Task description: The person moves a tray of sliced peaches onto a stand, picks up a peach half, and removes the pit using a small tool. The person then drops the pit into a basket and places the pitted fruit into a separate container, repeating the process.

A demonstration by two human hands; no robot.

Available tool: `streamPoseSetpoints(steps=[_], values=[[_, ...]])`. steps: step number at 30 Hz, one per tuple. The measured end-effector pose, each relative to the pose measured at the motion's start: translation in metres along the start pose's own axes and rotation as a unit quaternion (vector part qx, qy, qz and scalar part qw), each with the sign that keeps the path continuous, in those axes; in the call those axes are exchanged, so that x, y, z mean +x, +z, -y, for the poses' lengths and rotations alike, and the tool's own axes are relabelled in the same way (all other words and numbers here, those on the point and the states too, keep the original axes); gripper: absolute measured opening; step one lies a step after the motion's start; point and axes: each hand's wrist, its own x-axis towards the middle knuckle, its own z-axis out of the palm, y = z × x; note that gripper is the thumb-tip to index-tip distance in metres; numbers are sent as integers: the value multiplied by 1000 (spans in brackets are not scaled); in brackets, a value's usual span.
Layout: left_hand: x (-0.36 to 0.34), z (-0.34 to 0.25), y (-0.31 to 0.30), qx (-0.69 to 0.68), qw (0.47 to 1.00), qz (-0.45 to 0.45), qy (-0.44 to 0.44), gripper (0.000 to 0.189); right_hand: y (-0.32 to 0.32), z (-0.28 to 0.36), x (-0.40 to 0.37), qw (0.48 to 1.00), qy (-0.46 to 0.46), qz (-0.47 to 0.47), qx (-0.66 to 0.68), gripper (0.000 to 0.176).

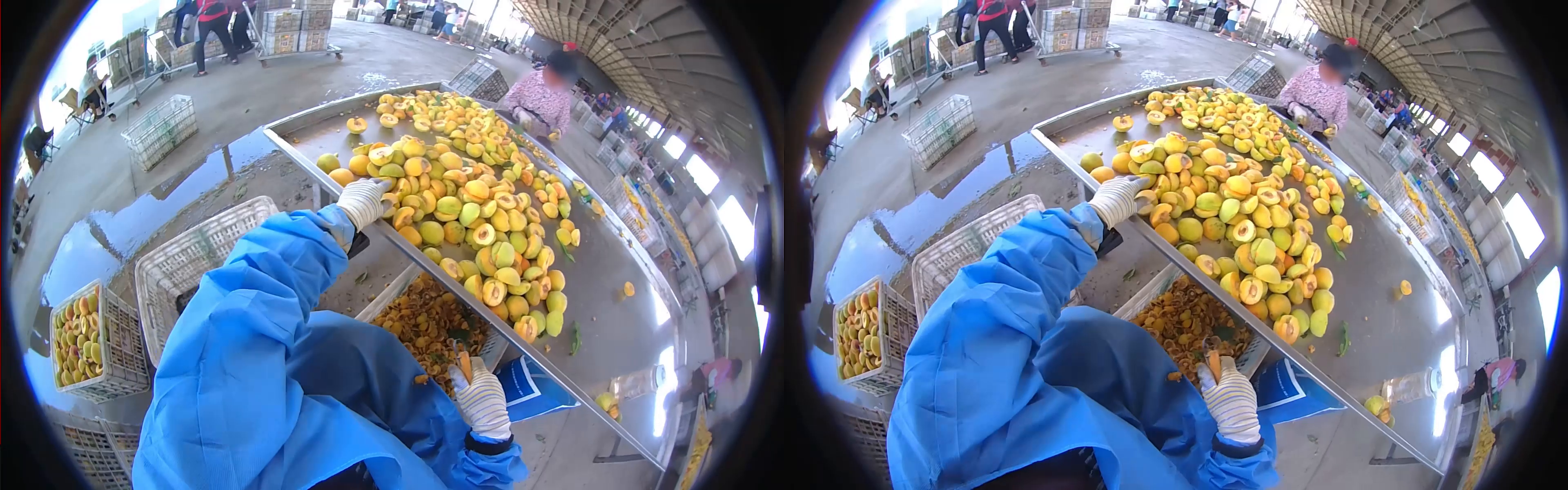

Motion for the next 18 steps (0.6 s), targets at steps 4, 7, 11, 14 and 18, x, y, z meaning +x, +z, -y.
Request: streamPoseSetpoints(steps=[4, 7, 11, 14, 18], values=[[42, -24, 11, 80, 953, 256, -143, 62, 2, -5, -2, 1000, -5, -10, -11, 52], [42, -26, 15, 38, 946, 267, -179, 52, -4, 0, -4, 999, 10, 20, 31, 54], [11, -31, 5, -63, 985, 41, -157, 41, -4, 2, -6, 999, -6, 7, 34, 54], [-11, -55, 0, -290, 940, -86, -160, 45, -2, 1, -5, 999, -19, -22, 34, 52], [-64, -135, -25, -774, 563, 89, -275, 59, -3, 12, -2, 983, -39, -87, 156, 41]])
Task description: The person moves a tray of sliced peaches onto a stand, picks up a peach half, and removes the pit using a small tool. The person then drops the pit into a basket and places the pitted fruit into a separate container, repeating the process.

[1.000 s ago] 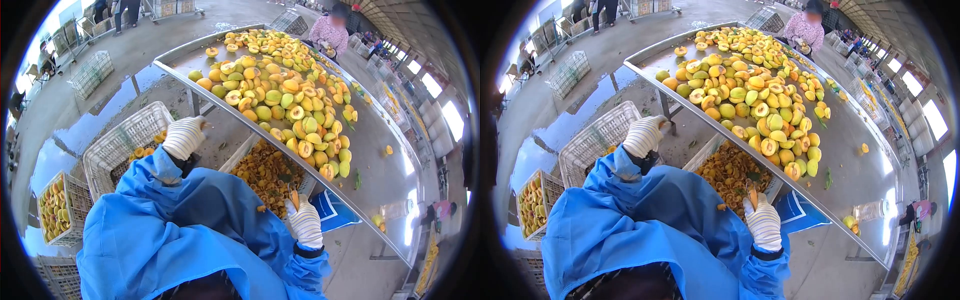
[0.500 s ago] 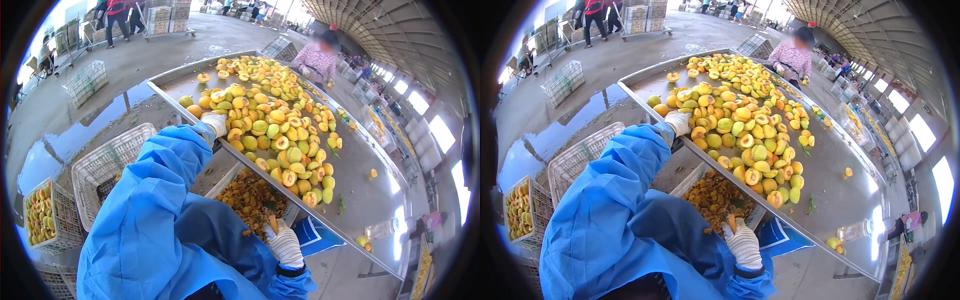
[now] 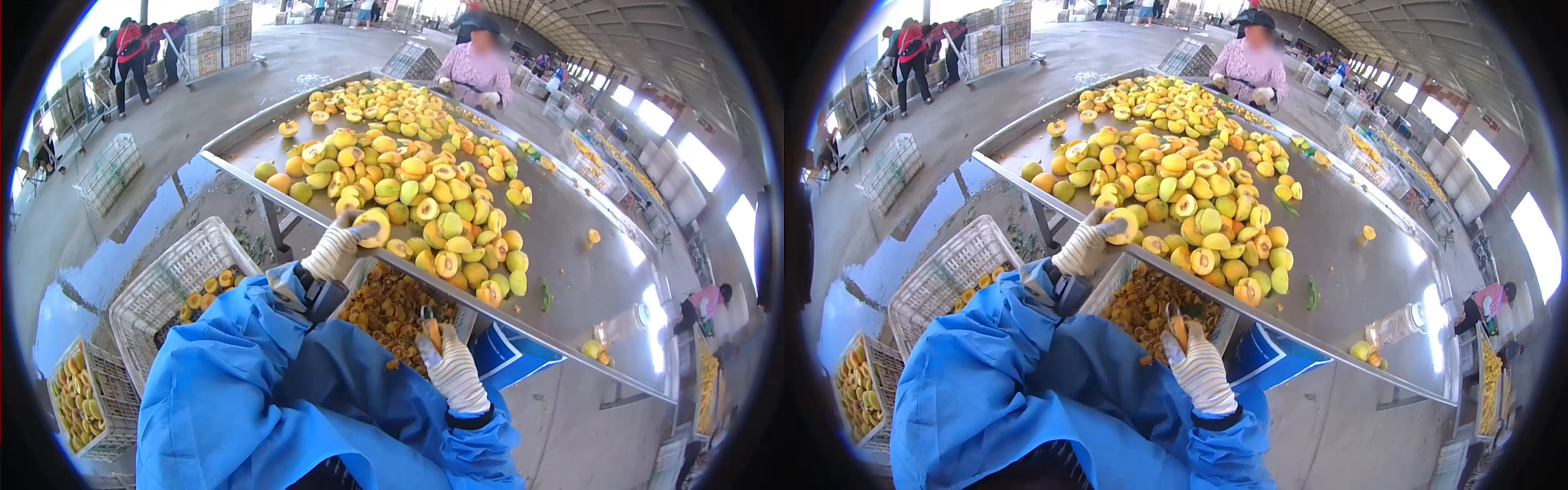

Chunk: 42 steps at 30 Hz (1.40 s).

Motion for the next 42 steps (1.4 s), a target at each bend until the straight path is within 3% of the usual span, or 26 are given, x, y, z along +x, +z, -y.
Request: streamPoseSetpoints(steps=[2, 4, 5, 8, 15, 18, 23, 25, 30, 32, 34, 36, 37, 38, 40, 42], values=[[-32, 22, 27, -69, 991, 113, -35, 59, 3, 9, -2, 994, 22, -29, 105, 36], [-56, 38, 47, -140, 976, 142, -92, 55, 8, 5, -2, 989, -46, -87, 109, 31], [-64, 45, 57, -161, 971, 153, -83, 49, 7, 5, -5, 992, -36, -84, 88, 31], [-75, 63, 68, -221, 951, 160, -147, 45, 7, 0, -7, 995, -32, -95, 10, 28], [-84, 70, 77, -227, 954, 133, -146, 34, 9, 2, -8, 986, -18, -95, -138, 31], [-74, 76, 62, -252, 930, 182, -198, 32, 12, 6, -9, 982, -15, -85, -171, 32], [-83, 94, 61, -105, 978, 182, -8, 35, 20, 9, -7, 984, 13, -45, -172, 33], [-83, 80, 73, -164, 971, 116, -128, 43, 33, 8, -8, 994, -3, -70, -79, 36], [-82, 85, 72, -129, 984, 84, -93, 44, 42, -9, 0, 984, -27, -14, 176, 40], [-79, 93, 72, -132, 986, 70, -70, 43, 32, 3, 0, 966, 87, 50, 238, 38], [-82, 96, 74, -152, 985, 54, -59, 42, 36, 2, -2, 974, 101, 41, 199, 36], [-84, 95, 78, -168, 984, 47, -30, 39, 53, -15, 1, 998, -11, -47, 51, 32], [-80, 95, 73, -158, 985, 66, -33, 36, 38, 2, 0, 998, 34, 1, 44, 35], [-73, 95, 67, -130, 986, 81, -61, 34, 34, 1, 1, 999, 23, 6, 28, 39], [-73, 88, 65, -117, 983, 105, -90, 32, 24, 6, 1, 989, 54, 74, 118, 40], [-76, 85, 70, -108, 988, 85, -73, 30, 34, 2, -4, 981, 55, 56, 177, 41]])
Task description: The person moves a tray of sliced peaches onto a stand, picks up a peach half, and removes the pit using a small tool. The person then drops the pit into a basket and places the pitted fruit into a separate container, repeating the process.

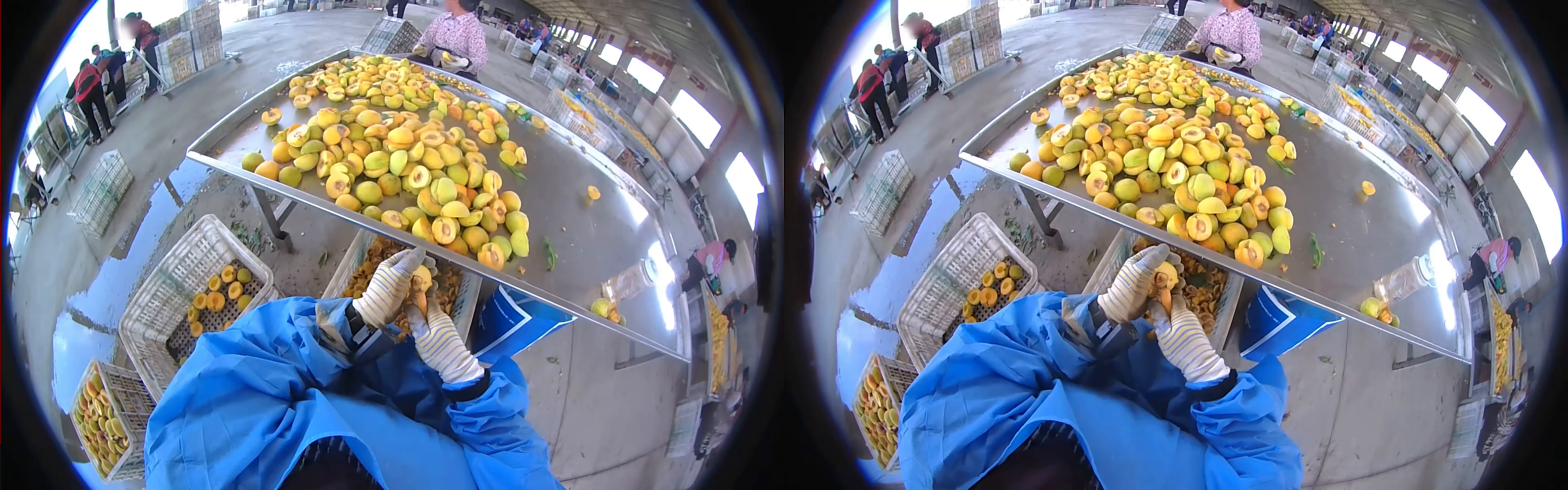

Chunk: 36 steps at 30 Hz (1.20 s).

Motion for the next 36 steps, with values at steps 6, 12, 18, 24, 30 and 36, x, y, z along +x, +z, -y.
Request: streamPoseSetpoints(steps=[6, 12, 18, 24, 30, 36], values=[[-2, 4, -3, -16, 1000, 0, -19, 28, -3, -22, 3, 997, -3, -5, -71, 51], [8, -16, -5, 8, 998, 53, 10, 33, -6, -11, 20, 979, -31, -17, -199, 58], [5, 17, -6, -47, 996, 8, 76, 37, -2, -2, 6, 992, 82, 41, 82, 57], [16, -2, -19, -26, 992, 98, -79, 43, -18, -23, 13, 980, -70, -31, -184, 56], [19, 13, -24, 18, 996, 89, 8, 41, -14, -4, 3, 931, -82, -91, -343, 41], [2, 14, -8, -70, 995, 29, 68, 36, 5, 2, 2, 947, -56, -133, -286, 38]])
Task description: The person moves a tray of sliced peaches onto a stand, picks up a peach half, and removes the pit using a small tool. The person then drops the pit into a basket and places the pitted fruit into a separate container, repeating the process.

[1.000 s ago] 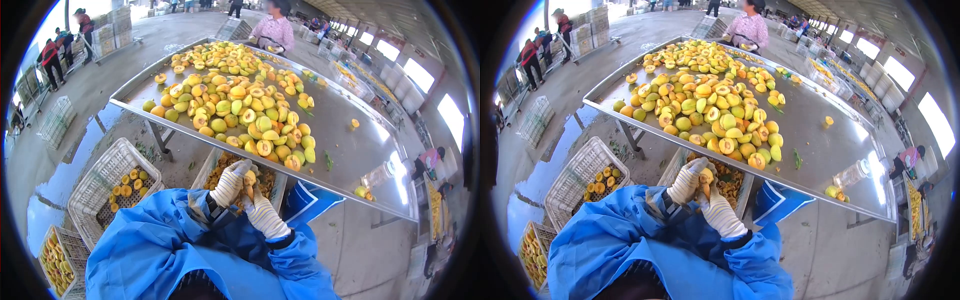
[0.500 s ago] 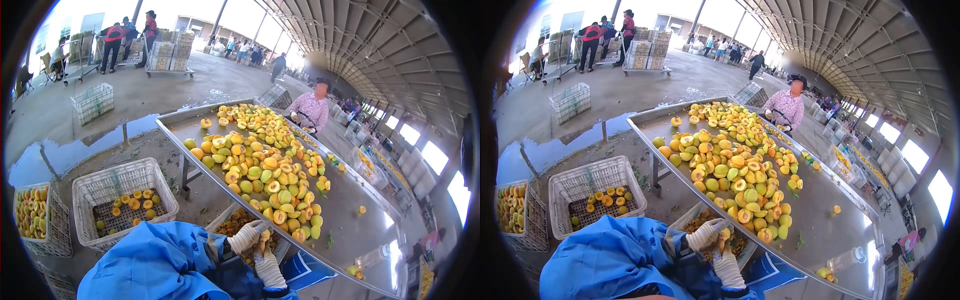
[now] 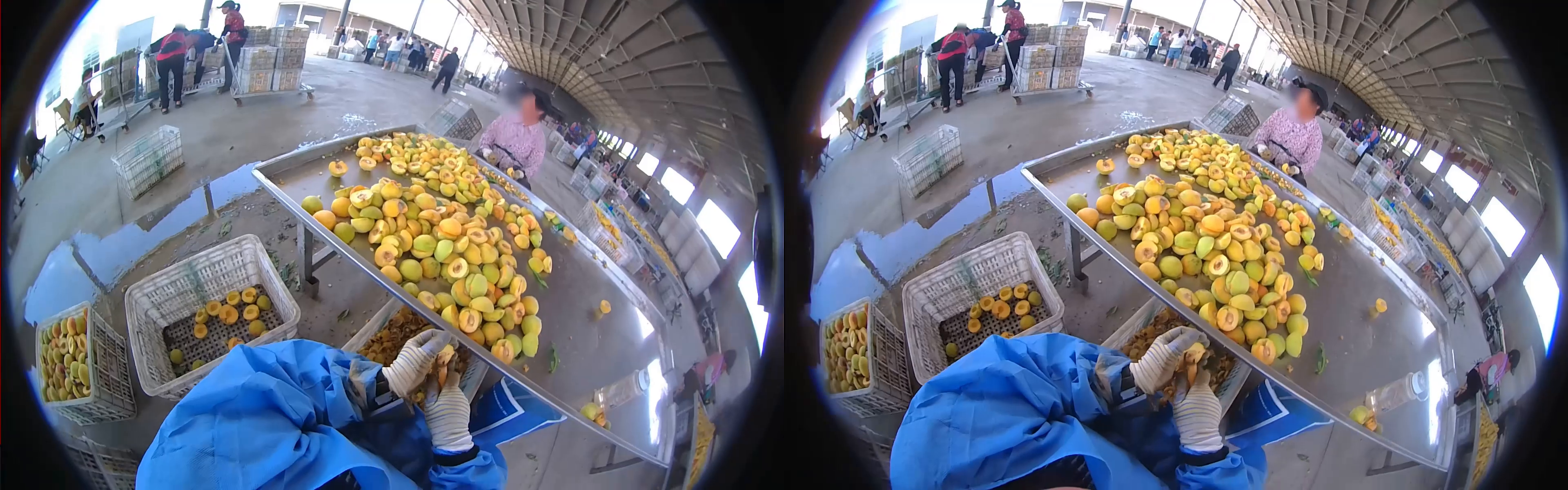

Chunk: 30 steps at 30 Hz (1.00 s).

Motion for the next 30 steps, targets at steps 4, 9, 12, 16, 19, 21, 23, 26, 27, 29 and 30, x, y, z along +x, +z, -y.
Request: streamPoseSetpoints(steps=[4, 9, 12, 16, 19, 21, 23, 26, 27, 29, 30], values=[[-14, -3, 8, 24, 1000, 0, 9, 33, 12, -14, -3, 987, 3, 52, 151, 36], [-9, -4, 0, 62, 998, -17, 4, 35, 3, -19, -2, 988, -30, 92, 117, 41], [-8, -5, 6, 69, 997, -27, 8, 36, -10, 4, 1, 991, 49, 119, 27, 43], [-12, -5, 11, 39, 998, -50, -8, 35, 2, -10, 0, 983, 3, 99, 155, 43], [-6, 0, -6, 133, 990, -9, -37, 31, -2, -12, -7, 988, 9, 110, 112, 48], [7, 2, -12, 181, 983, -3, -38, 28, -5, -11, -2, 989, 23, 125, 75, 51], [2, -2, -2, 162, 985, -29, -46, 26, 2, -14, -4, 988, 35, 125, 84, 50], [-7, -3, 6, 97, 994, -33, -34, 22, 17, -28, -8, 946, 34, 132, 294, 45], [-9, 1, 7, 108, 994, -28, 1, 21, 21, -30, -10, 956, 13, 110, 270, 44], [-7, 3, 7, 97, 995, -17, 9, 22, 31, -36, -11, 972, -25, 64, 225, 40], [-6, 2, 7, 93, 996, -11, 12, 23, 19, -30, -9, 940, 66, 134, 306, 38]])
